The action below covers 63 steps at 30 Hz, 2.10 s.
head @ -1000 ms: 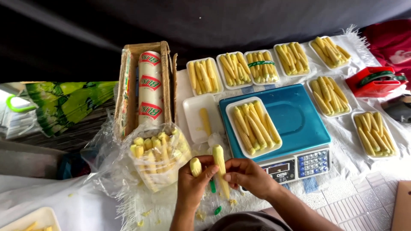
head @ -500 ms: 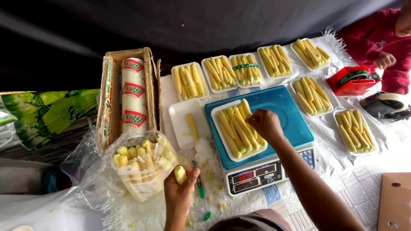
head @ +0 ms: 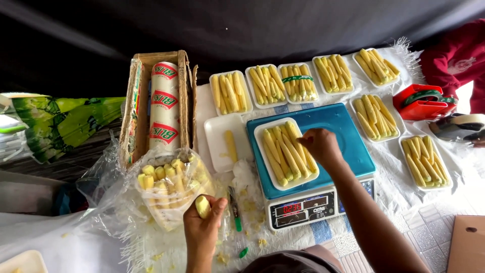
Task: Trimming, bagging, and traying baby corn for sale, including weighing the final product.
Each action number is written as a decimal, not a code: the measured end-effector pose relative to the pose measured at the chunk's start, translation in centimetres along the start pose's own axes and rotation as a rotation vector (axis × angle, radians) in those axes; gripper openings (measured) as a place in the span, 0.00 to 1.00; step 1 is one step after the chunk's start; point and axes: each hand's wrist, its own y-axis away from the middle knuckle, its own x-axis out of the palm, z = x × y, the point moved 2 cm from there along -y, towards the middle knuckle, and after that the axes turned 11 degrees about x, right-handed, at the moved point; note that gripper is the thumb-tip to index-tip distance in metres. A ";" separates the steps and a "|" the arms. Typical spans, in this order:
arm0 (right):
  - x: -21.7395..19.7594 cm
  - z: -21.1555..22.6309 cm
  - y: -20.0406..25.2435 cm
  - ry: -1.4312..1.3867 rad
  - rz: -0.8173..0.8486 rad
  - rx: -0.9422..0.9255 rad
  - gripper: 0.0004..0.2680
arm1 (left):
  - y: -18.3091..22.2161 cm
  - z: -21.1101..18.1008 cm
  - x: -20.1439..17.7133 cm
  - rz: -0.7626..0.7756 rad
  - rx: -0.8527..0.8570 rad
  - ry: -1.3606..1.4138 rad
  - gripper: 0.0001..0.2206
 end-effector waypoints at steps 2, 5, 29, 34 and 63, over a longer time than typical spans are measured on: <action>-2.0 -0.7 0.3 -0.001 -0.031 0.001 0.08 | -0.1 -0.2 -0.2 0.002 0.000 0.005 0.14; -6.8 -1.6 2.1 -0.163 -0.271 -0.199 0.07 | -0.3 -0.6 -1.0 0.005 0.037 0.037 0.13; -14.5 -1.6 13.6 -0.749 -0.356 0.058 0.03 | -0.1 -2.5 -6.9 -0.300 0.115 0.112 0.11; -13.3 -2.1 12.9 -0.793 -0.314 0.019 0.03 | 0.2 -3.0 -7.3 -0.294 0.107 0.118 0.11; 3.6 8.9 2.6 0.116 -0.043 0.052 0.13 | 1.2 -3.3 -12.1 -0.338 0.043 0.053 0.09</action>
